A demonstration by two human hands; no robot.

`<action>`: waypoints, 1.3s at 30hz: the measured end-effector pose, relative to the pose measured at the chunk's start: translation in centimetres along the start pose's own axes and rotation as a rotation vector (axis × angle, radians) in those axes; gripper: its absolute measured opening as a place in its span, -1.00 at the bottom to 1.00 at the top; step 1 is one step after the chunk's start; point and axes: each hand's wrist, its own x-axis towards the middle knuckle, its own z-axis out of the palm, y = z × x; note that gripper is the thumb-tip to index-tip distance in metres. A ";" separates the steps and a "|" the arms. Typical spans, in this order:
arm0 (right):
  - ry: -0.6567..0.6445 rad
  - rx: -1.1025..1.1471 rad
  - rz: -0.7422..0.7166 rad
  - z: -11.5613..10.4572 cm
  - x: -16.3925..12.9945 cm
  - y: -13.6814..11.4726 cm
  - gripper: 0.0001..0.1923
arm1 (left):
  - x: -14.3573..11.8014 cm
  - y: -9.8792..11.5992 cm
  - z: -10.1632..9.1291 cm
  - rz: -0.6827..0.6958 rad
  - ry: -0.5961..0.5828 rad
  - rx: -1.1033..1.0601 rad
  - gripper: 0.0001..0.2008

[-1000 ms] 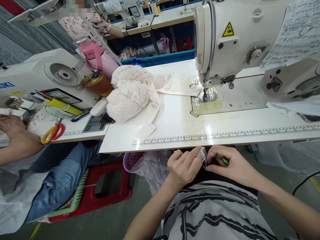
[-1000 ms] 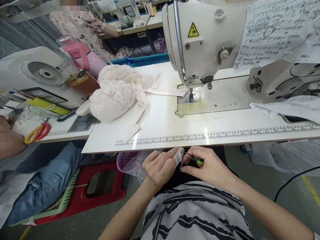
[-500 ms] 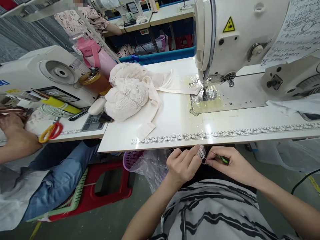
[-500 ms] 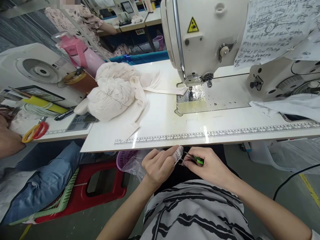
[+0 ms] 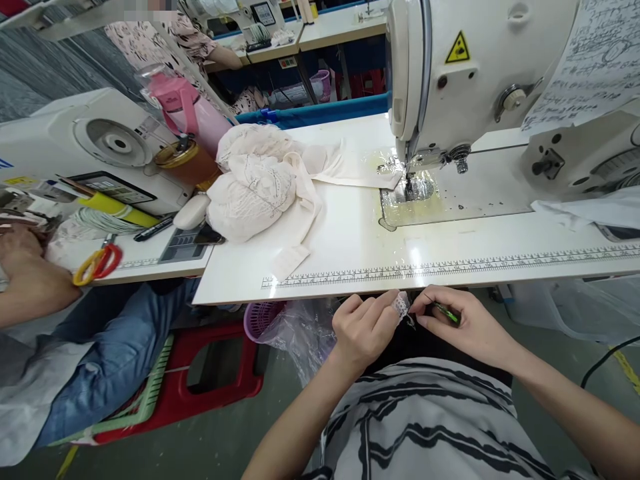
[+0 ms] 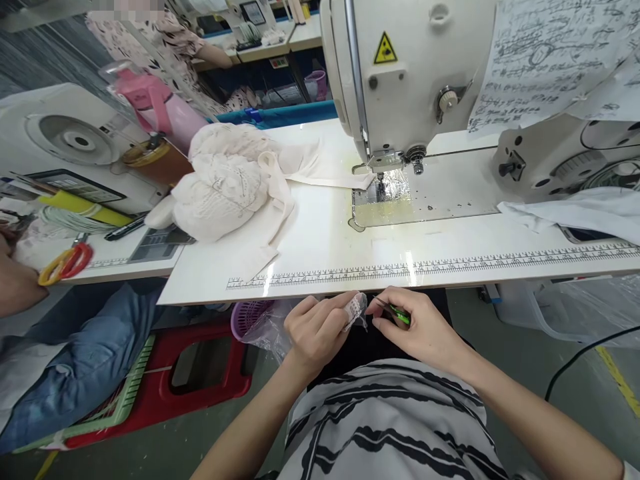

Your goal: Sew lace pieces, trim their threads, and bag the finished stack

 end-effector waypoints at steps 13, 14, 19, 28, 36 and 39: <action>-0.057 0.060 0.059 0.2 0.5 -0.3 -0.87 | -0.3 -0.1 0.2 0.045 -0.046 0.045 -0.79; -0.048 0.066 0.066 0.2 0.5 -0.3 -0.86 | -0.3 -0.1 0.2 0.048 -0.042 0.046 -0.79; -0.086 0.149 0.026 -0.1 0.3 0.1 -0.83 | -0.4 -0.2 0.3 0.050 -0.031 0.059 -0.74; -0.201 0.569 -0.189 -2.4 -1.3 1.1 -0.84 | -0.8 -0.5 0.4 0.040 -0.024 0.087 -0.69; 0.058 0.030 -0.202 -2.0 -1.4 0.6 -0.89 | -0.7 -0.2 0.3 0.006 -0.039 0.069 -0.67; 0.055 -0.062 -0.133 -0.6 -1.2 0.5 -0.87 | -0.5 -0.1 0.1 -0.020 -0.040 0.029 -0.69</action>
